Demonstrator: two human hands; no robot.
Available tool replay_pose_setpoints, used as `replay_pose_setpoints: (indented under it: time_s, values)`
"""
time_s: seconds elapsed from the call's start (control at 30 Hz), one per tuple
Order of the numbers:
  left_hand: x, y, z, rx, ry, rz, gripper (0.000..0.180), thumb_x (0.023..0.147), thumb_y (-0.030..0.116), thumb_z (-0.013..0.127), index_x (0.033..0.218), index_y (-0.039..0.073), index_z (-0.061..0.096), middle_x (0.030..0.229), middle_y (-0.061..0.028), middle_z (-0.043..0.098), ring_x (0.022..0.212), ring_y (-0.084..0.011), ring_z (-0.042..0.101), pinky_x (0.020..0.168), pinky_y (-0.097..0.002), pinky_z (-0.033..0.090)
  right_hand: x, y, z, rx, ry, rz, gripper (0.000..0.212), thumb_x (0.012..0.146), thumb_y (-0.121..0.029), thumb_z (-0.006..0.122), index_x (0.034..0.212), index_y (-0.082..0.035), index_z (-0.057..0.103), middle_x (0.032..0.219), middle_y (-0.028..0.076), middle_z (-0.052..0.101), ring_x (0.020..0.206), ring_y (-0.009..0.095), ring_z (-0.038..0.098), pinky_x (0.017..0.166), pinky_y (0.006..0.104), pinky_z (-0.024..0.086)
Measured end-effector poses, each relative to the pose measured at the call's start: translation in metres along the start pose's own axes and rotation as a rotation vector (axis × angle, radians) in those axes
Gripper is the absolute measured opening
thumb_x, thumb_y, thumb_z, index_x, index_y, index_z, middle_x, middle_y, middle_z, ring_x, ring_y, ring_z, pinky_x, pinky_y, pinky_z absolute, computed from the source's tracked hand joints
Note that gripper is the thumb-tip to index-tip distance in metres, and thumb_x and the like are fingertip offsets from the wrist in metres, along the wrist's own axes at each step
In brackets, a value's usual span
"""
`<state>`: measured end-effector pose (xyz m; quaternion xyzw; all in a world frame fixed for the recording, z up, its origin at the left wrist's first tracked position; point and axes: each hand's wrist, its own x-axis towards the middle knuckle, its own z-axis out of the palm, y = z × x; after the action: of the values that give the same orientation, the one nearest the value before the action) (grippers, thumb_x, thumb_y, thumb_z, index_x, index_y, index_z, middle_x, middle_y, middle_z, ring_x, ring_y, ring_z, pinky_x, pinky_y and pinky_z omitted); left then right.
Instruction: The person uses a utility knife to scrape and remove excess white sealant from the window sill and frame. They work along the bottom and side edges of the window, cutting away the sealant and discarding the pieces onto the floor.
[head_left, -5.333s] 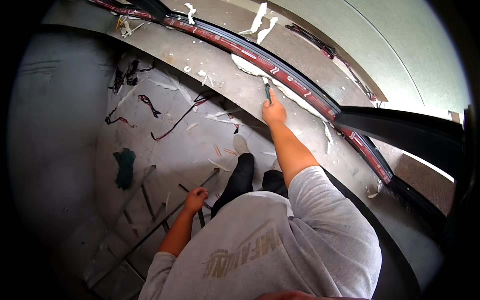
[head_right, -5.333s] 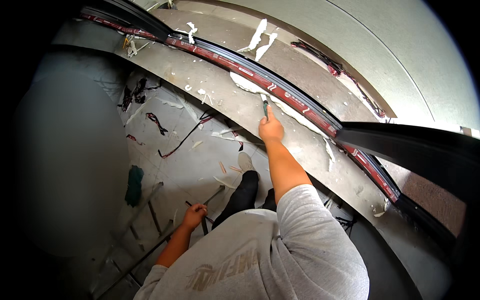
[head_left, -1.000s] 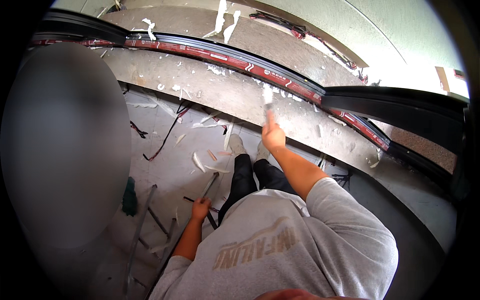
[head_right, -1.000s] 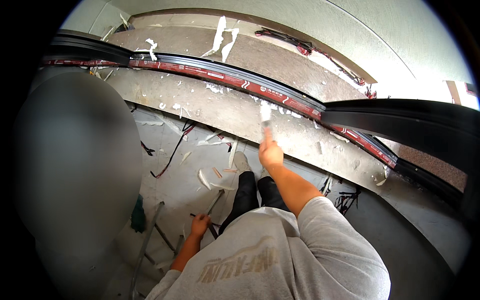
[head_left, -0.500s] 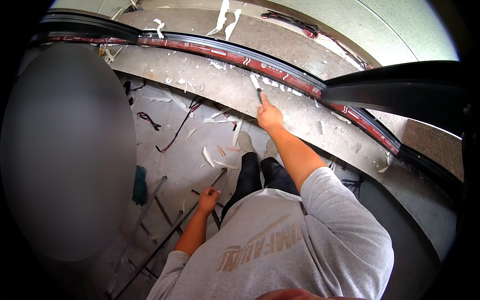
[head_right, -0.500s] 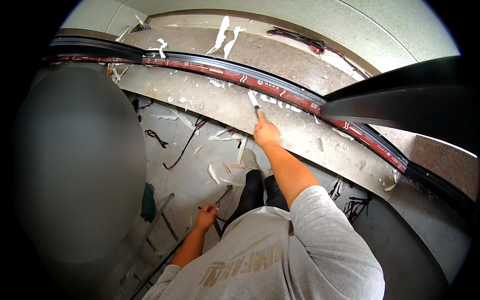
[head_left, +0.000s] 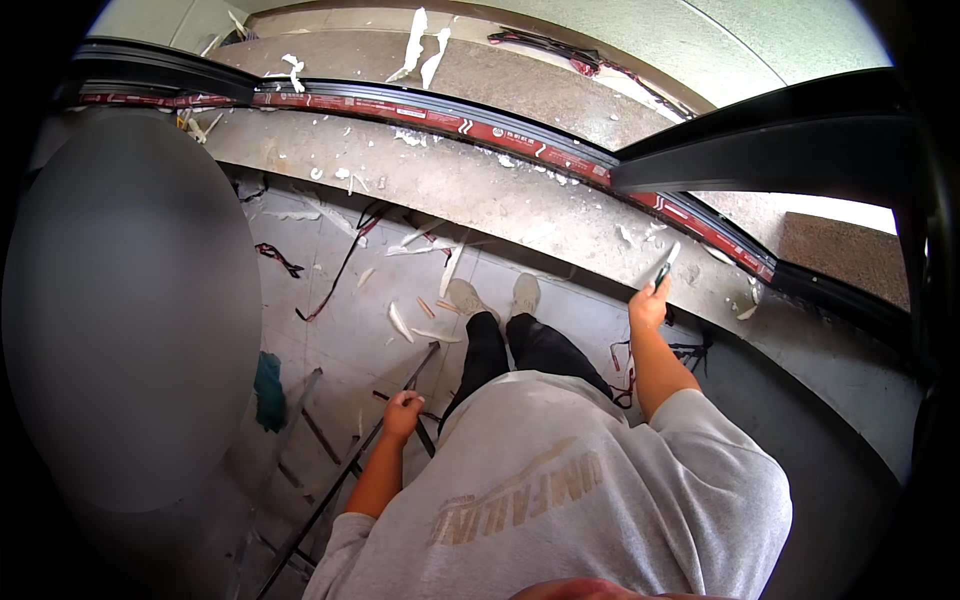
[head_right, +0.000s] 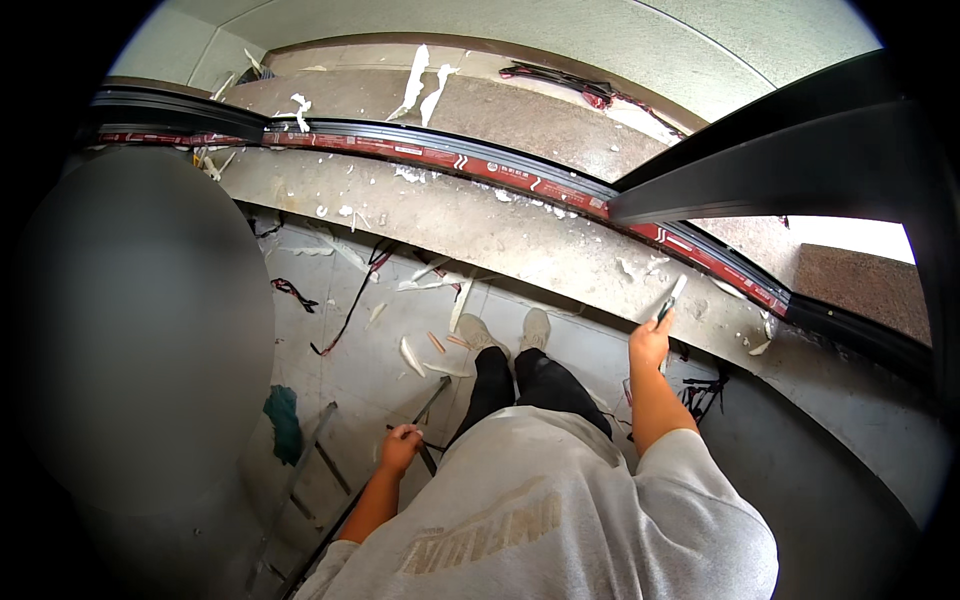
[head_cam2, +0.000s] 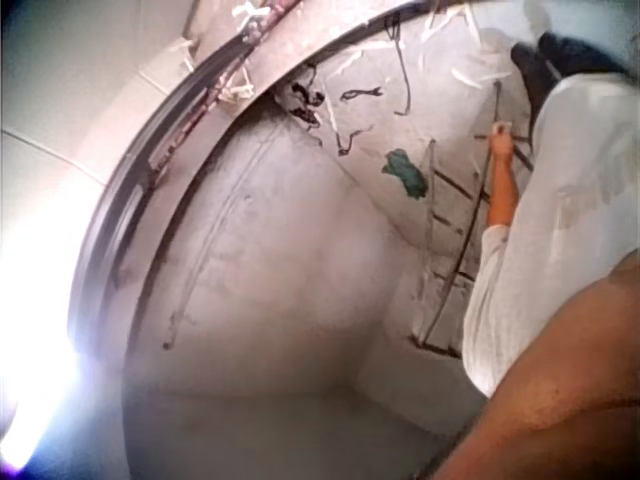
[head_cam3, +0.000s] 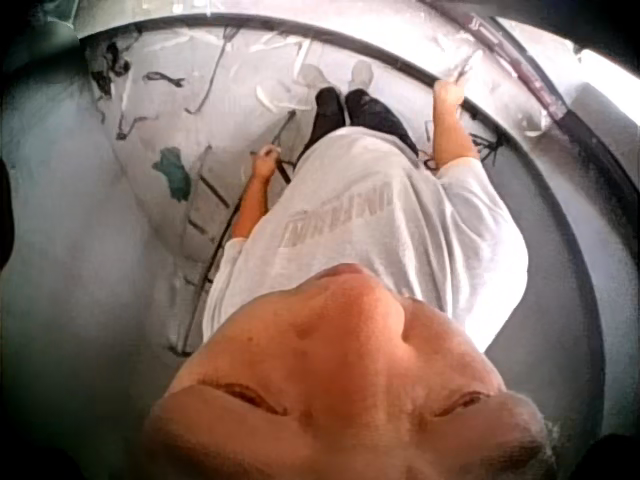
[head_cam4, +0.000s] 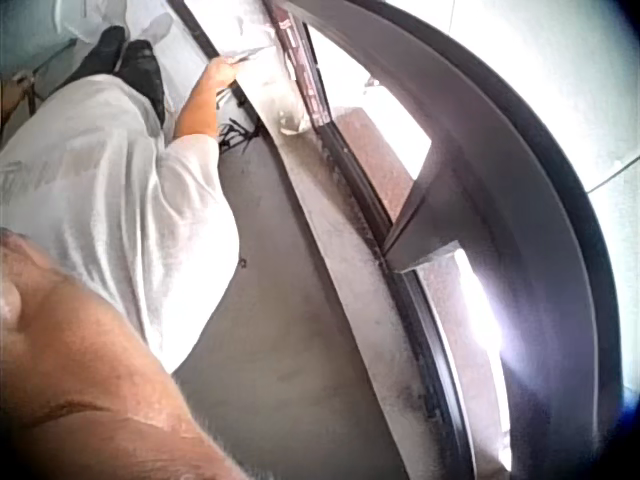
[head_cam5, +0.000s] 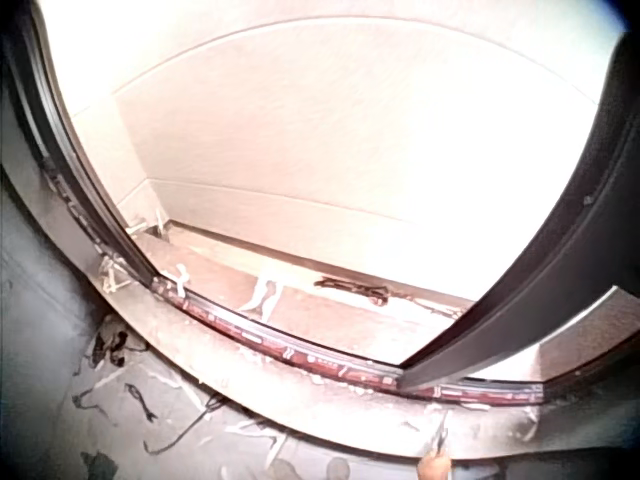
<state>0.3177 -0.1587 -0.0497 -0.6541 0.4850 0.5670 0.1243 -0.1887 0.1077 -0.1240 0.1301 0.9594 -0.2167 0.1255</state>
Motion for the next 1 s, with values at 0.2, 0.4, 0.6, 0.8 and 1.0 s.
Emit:
replay_pose_setpoints:
  time_s: [0.2,0.4,0.6,0.8,1.0]
  values:
    - [0.017,-0.020,0.004,0.033,-0.033,0.009,0.032,0.085,0.018,0.070,0.106,-0.005,0.066,0.088,-0.0070,0.068,0.079,-0.0147,0.063,0.073,-0.0292,0.050,-0.015,-0.017,0.093,0.222,0.212,-0.173,0.059,0.096,-0.027,0.055,0.150,-0.007,0.039,0.131,0.026,0.060,0.115,0.041,0.062,0.098,0.0428,0.048]
    - [-0.001,0.025,-0.004,0.038,-0.030,0.024,0.033,0.087,0.019,0.069,0.110,-0.004,0.066,0.092,-0.0080,0.069,0.081,-0.0156,0.063,0.075,-0.0296,0.051,-0.141,-0.187,0.188,0.303,-0.745,-0.810,0.057,0.095,-0.029,0.054,0.149,-0.017,0.042,0.123,0.029,0.061,0.111,0.039,0.063,0.094,0.0450,0.049]
    - [-0.027,0.010,-0.011,0.015,0.092,0.086,0.027,0.089,0.016,0.066,0.109,-0.002,0.064,0.082,-0.0052,0.065,0.069,-0.0119,0.057,0.062,-0.0274,0.045,-0.138,-0.227,0.152,-0.103,-0.594,-0.595,0.059,0.097,-0.034,0.051,0.153,-0.029,0.033,0.107,0.026,0.064,0.093,0.044,0.066,0.083,0.0537,0.052]
    - [-0.029,-0.040,-0.032,0.005,0.070,-0.059,0.029,0.086,0.018,0.070,0.105,-0.005,0.066,0.089,-0.0089,0.070,0.081,-0.0165,0.065,0.076,-0.0310,0.052,-0.052,-0.113,0.089,-0.125,-0.248,-0.287,0.059,0.097,-0.030,0.052,0.153,-0.021,0.035,0.107,0.027,0.067,0.095,0.044,0.066,0.085,0.0531,0.051]
    - [0.002,-0.046,-0.070,0.100,-0.013,-0.022,0.026,0.086,0.018,0.070,0.101,-0.003,0.067,0.085,-0.0085,0.070,0.072,-0.0166,0.064,0.068,-0.0315,0.051,-0.037,-0.064,0.087,0.057,0.035,-0.055,0.061,0.098,-0.033,0.050,0.152,-0.010,0.035,0.115,0.030,0.065,0.102,0.048,0.064,0.092,0.0494,0.049]
